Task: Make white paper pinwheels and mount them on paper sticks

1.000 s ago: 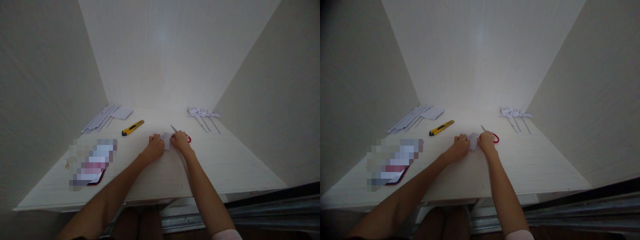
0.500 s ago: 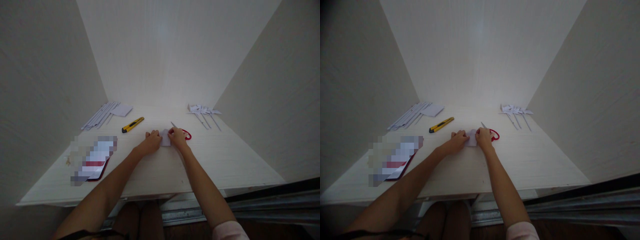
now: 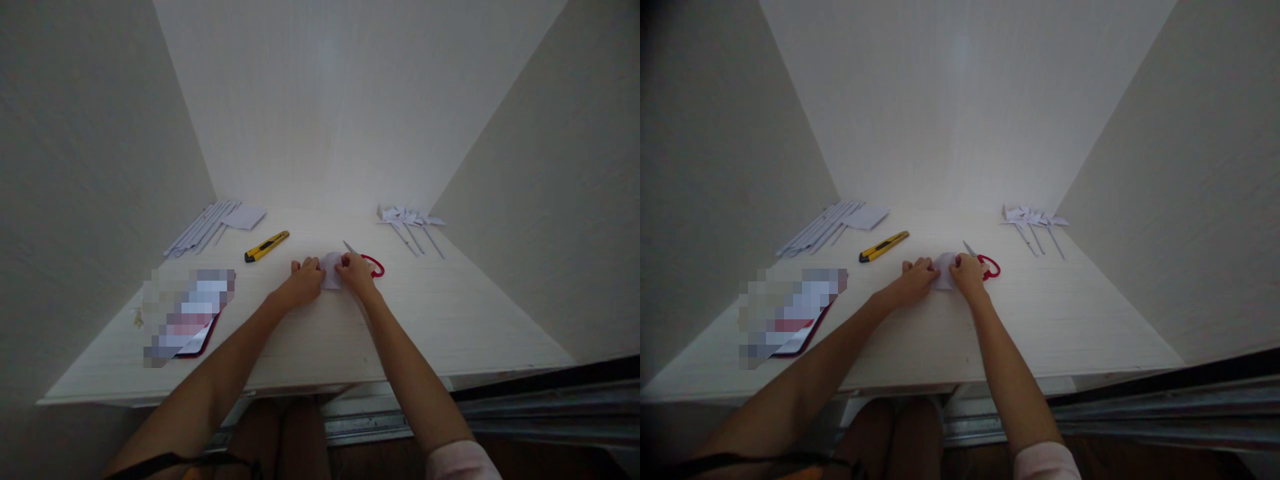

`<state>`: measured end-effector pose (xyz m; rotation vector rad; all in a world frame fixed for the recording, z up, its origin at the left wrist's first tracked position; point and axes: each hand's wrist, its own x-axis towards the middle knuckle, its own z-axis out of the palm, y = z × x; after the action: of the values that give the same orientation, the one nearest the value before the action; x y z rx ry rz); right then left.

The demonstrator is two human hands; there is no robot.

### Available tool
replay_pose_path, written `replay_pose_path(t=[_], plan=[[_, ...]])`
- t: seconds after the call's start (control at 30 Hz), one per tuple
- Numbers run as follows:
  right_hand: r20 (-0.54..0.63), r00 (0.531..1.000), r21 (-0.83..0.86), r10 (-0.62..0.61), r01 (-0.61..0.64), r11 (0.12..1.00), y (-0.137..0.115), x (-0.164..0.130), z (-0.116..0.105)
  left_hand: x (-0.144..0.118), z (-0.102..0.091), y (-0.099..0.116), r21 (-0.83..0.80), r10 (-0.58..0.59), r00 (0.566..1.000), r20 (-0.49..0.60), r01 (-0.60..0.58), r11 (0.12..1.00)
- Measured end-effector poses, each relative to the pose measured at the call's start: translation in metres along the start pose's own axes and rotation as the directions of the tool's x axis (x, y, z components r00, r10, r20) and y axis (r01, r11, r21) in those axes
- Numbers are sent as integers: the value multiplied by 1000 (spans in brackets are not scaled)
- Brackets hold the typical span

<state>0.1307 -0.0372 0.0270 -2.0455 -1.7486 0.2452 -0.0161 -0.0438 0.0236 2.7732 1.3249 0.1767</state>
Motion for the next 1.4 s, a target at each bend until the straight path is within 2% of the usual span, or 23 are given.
replay_pose_path(t=[0.37,0.5,0.6,0.8,0.97,1.07,1.23,1.4], plan=[[-32,963,27,-268,269,963,3,-2,1,0,0,-1,-6,15,999,-29,-15,1000],[-25,900,161,-434,432,887,8,0,-1,-1,-1,-2,-25,28,999,-40,-29,999],[12,860,209,-511,497,842,12,3,0,-2,0,-1,-12,23,998,-66,-24,1000],[57,832,238,-552,526,817,13,3,-2,-6,-2,2,31,28,995,-96,-26,999],[118,757,179,-643,620,764,12,0,-3,-8,-2,6,58,27,995,-93,-22,998],[114,728,190,-676,652,734,13,0,-1,-9,-1,8,66,28,994,-105,-21,998],[76,750,196,-657,635,747,15,1,0,-10,0,6,54,23,995,-98,-17,998],[56,727,234,-684,657,717,15,2,0,-11,0,4,28,17,996,-88,-14,1000]])
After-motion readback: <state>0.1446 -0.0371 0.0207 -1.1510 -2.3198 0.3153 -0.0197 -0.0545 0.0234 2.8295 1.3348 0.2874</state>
